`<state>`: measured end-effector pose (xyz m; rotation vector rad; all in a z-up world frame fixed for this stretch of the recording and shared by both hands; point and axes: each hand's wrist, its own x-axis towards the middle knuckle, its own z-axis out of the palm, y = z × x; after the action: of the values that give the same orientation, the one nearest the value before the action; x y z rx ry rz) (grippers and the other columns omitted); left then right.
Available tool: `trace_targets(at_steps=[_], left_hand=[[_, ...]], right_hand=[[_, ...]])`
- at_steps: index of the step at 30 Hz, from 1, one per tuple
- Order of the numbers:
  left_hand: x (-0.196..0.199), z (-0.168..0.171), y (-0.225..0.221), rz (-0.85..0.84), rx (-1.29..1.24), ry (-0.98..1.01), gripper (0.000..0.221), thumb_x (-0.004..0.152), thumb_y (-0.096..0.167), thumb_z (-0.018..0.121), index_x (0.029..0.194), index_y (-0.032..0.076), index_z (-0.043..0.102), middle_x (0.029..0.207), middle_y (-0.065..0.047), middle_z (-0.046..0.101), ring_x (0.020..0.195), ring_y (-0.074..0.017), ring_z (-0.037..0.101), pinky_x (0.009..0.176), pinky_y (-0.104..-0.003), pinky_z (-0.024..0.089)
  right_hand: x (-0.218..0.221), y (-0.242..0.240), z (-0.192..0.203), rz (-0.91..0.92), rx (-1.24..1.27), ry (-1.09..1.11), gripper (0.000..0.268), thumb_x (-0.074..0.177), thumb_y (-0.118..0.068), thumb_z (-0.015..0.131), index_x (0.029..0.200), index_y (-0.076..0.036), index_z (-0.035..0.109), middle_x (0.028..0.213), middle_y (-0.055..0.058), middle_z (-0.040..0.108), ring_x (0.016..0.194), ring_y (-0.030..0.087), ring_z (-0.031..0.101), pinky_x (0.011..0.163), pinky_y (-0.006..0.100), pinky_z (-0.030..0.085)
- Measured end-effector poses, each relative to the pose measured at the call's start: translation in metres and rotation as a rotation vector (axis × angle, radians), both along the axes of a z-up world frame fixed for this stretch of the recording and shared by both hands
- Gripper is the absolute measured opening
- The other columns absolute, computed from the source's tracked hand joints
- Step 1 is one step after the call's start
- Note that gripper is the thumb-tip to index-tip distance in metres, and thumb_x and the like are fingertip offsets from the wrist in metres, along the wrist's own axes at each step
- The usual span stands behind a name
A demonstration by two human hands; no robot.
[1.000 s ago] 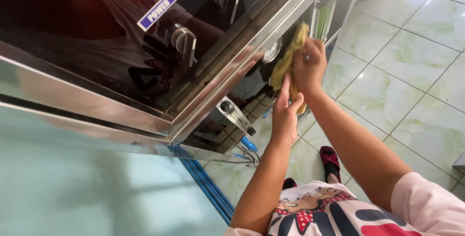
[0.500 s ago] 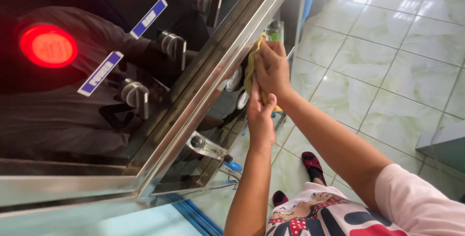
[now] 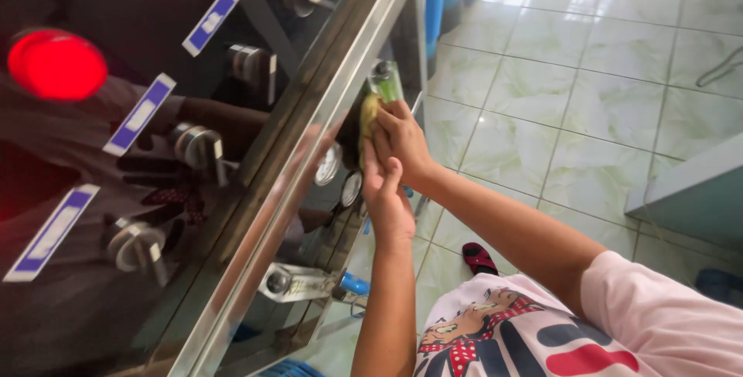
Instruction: Cleaning the control panel and external components of a water filtration and reverse osmosis machine with a cloth.
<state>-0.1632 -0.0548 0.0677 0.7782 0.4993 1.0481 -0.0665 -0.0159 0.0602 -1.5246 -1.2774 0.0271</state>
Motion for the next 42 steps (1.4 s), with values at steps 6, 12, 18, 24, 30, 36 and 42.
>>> trace_targets(at_steps=[6, 12, 18, 24, 30, 36, 42], left_hand=[[0.01, -0.017, 0.008, 0.042, 0.105, -0.069, 0.085, 0.098, 0.015, 0.062, 0.165, 0.002, 0.013, 0.169, -0.014, 0.028, 0.151, -0.0264, 0.035, 0.123, -0.038, 0.027], [0.01, -0.054, 0.01, 0.102, -0.067, -0.012, 0.084, 0.094, 0.01, 0.06, 0.165, 0.009, 0.015, 0.168, -0.013, 0.03, 0.15, -0.0258, 0.036, 0.121, -0.039, 0.028], [0.008, -0.012, 0.016, 0.072, -0.031, -0.004, 0.082, 0.095, 0.01, 0.061, 0.165, 0.008, 0.018, 0.168, -0.011, 0.033, 0.151, -0.0255, 0.036, 0.122, -0.038, 0.028], [0.006, 0.004, 0.019, 0.072, 0.209, -0.01, 0.081, 0.097, 0.008, 0.063, 0.166, 0.007, 0.02, 0.17, -0.012, 0.03, 0.155, -0.023, 0.033, 0.126, -0.037, 0.025], [0.01, -0.069, 0.011, 0.134, -0.124, 0.11, 0.074, 0.095, 0.009, 0.06, 0.162, 0.01, 0.029, 0.165, -0.009, 0.037, 0.147, -0.0198, 0.038, 0.119, -0.036, 0.029], [0.003, -0.015, -0.003, 0.142, 0.028, 0.172, 0.071, 0.096, 0.002, 0.058, 0.161, 0.004, 0.031, 0.166, -0.011, 0.036, 0.147, -0.0194, 0.038, 0.119, -0.034, 0.03], [-0.003, 0.033, -0.015, 0.211, 0.375, 0.045, 0.072, 0.1, 0.005, 0.059, 0.163, -0.001, 0.024, 0.169, -0.015, 0.03, 0.152, -0.0206, 0.037, 0.125, -0.037, 0.029]], right_hand=[[0.004, -0.001, -0.004, 0.065, 0.119, 0.017, 0.036, 0.09, -0.009, 0.065, 0.126, -0.006, 0.064, 0.117, 0.017, 0.059, 0.099, 0.035, 0.064, 0.083, 0.04, 0.054], [0.006, 0.001, -0.065, 0.103, -0.014, -0.183, 0.03, 0.089, -0.01, 0.066, 0.118, -0.005, 0.06, 0.117, 0.013, 0.06, 0.109, 0.038, 0.062, 0.086, 0.042, 0.055], [0.002, -0.002, 0.012, 0.128, 0.1, -0.063, 0.038, 0.094, -0.008, 0.064, 0.132, -0.005, 0.061, 0.116, 0.017, 0.057, 0.103, 0.038, 0.062, 0.086, 0.043, 0.054], [0.001, 0.006, 0.022, 0.151, 0.197, -0.057, 0.036, 0.098, -0.007, 0.063, 0.133, -0.006, 0.059, 0.124, 0.019, 0.056, 0.105, 0.036, 0.063, 0.087, 0.042, 0.055], [0.008, 0.002, -0.093, 0.126, -0.002, -0.158, 0.02, 0.09, -0.014, 0.068, 0.109, -0.006, 0.065, 0.114, 0.018, 0.059, 0.105, 0.041, 0.06, 0.086, 0.045, 0.053], [0.009, -0.007, 0.007, 0.192, -0.098, -0.039, 0.014, 0.099, -0.012, 0.063, 0.111, -0.005, 0.066, 0.108, 0.018, 0.059, 0.103, 0.039, 0.059, 0.087, 0.045, 0.051], [-0.012, -0.008, 0.055, 0.249, 0.268, 0.005, 0.032, 0.101, -0.008, 0.062, 0.132, -0.002, 0.058, 0.123, 0.02, 0.054, 0.112, 0.037, 0.059, 0.095, 0.042, 0.052]])
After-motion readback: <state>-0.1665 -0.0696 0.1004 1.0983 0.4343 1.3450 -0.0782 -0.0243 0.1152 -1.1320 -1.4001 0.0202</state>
